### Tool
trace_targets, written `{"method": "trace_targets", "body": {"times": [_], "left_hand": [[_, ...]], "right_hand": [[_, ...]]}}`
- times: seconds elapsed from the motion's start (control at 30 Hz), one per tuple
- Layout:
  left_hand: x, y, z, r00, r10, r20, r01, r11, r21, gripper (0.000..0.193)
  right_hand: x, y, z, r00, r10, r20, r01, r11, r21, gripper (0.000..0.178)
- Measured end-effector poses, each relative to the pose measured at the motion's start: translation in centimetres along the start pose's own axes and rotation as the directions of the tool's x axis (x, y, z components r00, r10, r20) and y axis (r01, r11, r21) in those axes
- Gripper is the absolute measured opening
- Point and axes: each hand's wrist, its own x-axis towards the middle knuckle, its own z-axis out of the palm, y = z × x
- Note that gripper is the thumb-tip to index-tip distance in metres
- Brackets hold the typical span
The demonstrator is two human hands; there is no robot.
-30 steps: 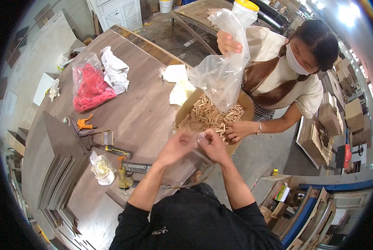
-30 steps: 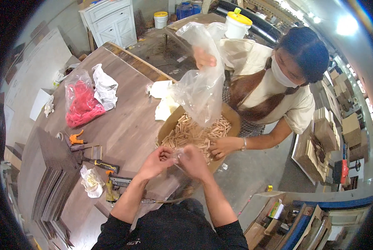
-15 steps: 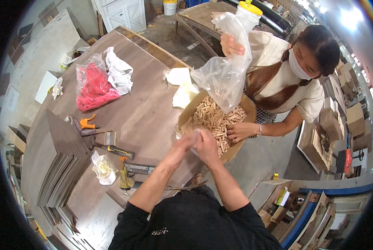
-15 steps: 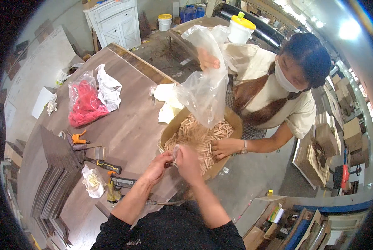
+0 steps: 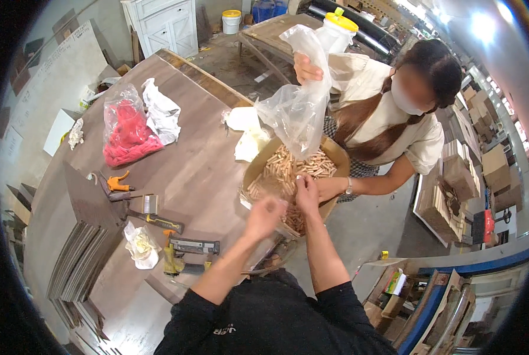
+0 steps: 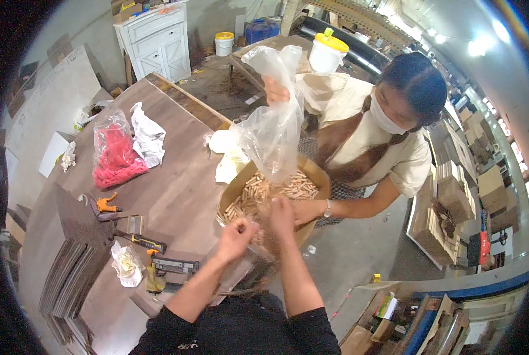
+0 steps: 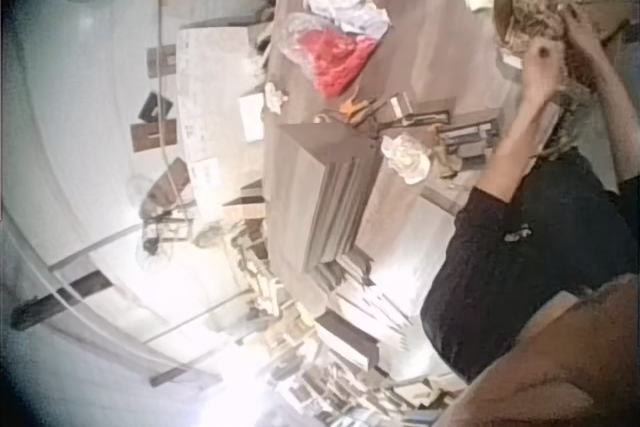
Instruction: The person packs wooden dowels from a box into a plastic bag with another person. The person then assembles wooden panels by fitting wooden frame pieces together and fastening them with a pneumatic nail gun and a hammer.
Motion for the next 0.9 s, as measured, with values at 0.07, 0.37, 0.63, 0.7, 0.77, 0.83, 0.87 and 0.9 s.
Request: {"method": "trace_targets", "body": {"times": [0.07,0.37,0.63,0.7,0.77,0.83,0.87,0.9], "left_hand": [[2.1,0.4,-1.8,0.993,-0.108,-0.051,0.113,0.987,0.113,0.014],[5.0,-1.9,-3.6,0.857,0.462,0.227,-0.445,0.445,0.777,0.055],[5.5,-2.1,-3.9,0.963,0.246,0.113,-0.270,0.851,0.450,0.016],[5.6,-2.2,-5.2,0.993,0.122,-0.003,-0.114,0.938,0.328,0.017],[5.8,-3.1,-5.8,0.991,-0.097,-0.095,0.076,0.976,-0.202,0.014],[5.3,-2.4,-5.9,0.982,-0.167,-0.089,0.129,0.934,-0.332,0.011],[5.1,-1.9,-6.0,0.969,-0.235,-0.075,0.176,0.872,-0.456,0.010],[4.9,-1.5,-6.0,0.960,-0.278,-0.046,0.216,0.832,-0.511,0.009]], "right_hand": [[-0.4,1.0,-0.6,0.997,0.066,0.029,-0.068,0.992,0.102,0.024],[-3.4,-0.8,-1.5,0.991,0.118,0.057,-0.129,0.957,0.260,0.021],[-4.3,-2.6,-2.1,0.981,0.064,0.183,-0.058,0.998,-0.038,0.025],[-4.2,-3.3,-2.6,0.957,0.075,0.280,0.013,0.954,-0.299,0.032],[-3.4,-2.4,-2.5,0.965,-0.117,0.233,0.184,0.938,-0.292,0.034],[-2.7,-3.8,-2.6,0.982,-0.134,0.130,0.150,0.981,-0.120,0.038],[-1.3,-3.5,-2.2,0.982,-0.134,0.131,0.150,0.981,-0.121,0.038],[-0.1,-2.7,-1.7,0.993,-0.090,0.072,0.103,0.974,-0.204,0.038]]}}
